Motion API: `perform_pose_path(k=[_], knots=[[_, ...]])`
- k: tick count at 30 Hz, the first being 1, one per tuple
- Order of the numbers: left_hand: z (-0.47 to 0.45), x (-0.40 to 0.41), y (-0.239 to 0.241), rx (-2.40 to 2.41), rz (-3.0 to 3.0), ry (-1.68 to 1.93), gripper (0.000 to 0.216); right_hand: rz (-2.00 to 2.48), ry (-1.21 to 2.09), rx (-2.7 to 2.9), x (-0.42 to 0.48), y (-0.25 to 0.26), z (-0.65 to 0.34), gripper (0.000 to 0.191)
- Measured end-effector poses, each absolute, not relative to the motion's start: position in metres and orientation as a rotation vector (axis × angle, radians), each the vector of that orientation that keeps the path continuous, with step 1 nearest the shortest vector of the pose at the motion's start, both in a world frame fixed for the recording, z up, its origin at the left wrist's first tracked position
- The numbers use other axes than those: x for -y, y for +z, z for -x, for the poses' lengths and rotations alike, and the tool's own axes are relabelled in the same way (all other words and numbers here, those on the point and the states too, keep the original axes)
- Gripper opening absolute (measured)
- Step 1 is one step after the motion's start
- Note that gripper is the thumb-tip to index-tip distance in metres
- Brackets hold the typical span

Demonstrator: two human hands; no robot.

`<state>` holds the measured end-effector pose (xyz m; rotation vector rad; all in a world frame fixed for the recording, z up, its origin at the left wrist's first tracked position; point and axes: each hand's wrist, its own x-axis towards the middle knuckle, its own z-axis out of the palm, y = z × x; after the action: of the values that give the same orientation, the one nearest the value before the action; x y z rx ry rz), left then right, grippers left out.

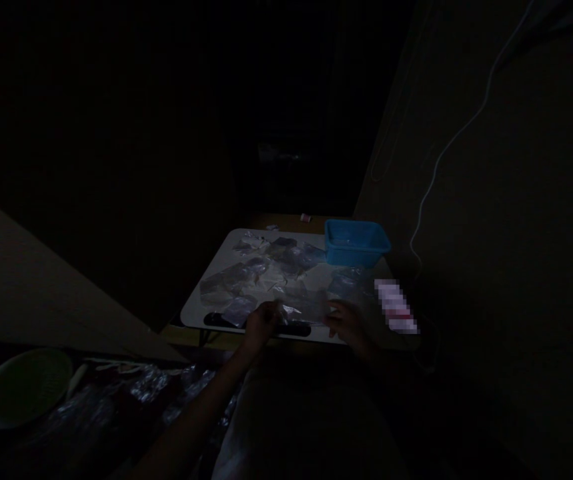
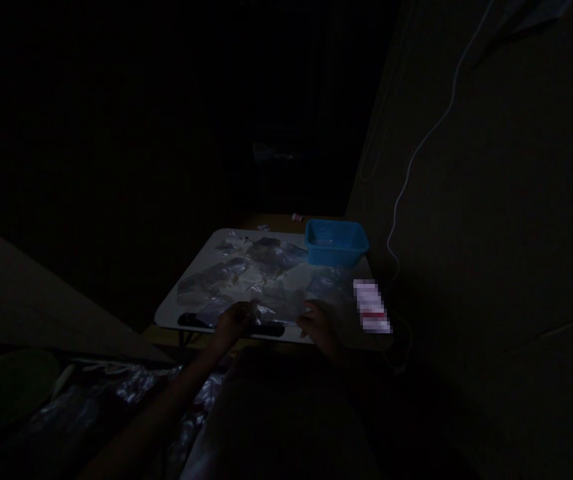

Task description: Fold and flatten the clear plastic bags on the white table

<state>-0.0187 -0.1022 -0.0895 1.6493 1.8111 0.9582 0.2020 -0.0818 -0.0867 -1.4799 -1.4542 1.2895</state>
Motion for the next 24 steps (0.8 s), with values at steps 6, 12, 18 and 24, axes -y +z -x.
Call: perform_pose_path(k=[6,12,18,24], knots=[[0.022,0.109,-0.088,-1.722,-1.522,1.054,0.033,1.491,1.291,1.404,0.076,-0.086,-0.2,0.043],[0.017,0.116,-0.089,-1.401,-1.202,1.148,0.046,1.417,1.4,1.232,0.078,-0.082,-0.195,0.043],[0.013,0.113,-0.09,-1.262,-1.043,1.22,0.046,1.308,1.569,1.143,0.084,-0.077,-0.194,0.042],[0.012,0.109,-0.096,-1.289,-1.057,1.294,0.044,1.242,1.62,1.14,0.083,-0.079,-0.2,0.044]])
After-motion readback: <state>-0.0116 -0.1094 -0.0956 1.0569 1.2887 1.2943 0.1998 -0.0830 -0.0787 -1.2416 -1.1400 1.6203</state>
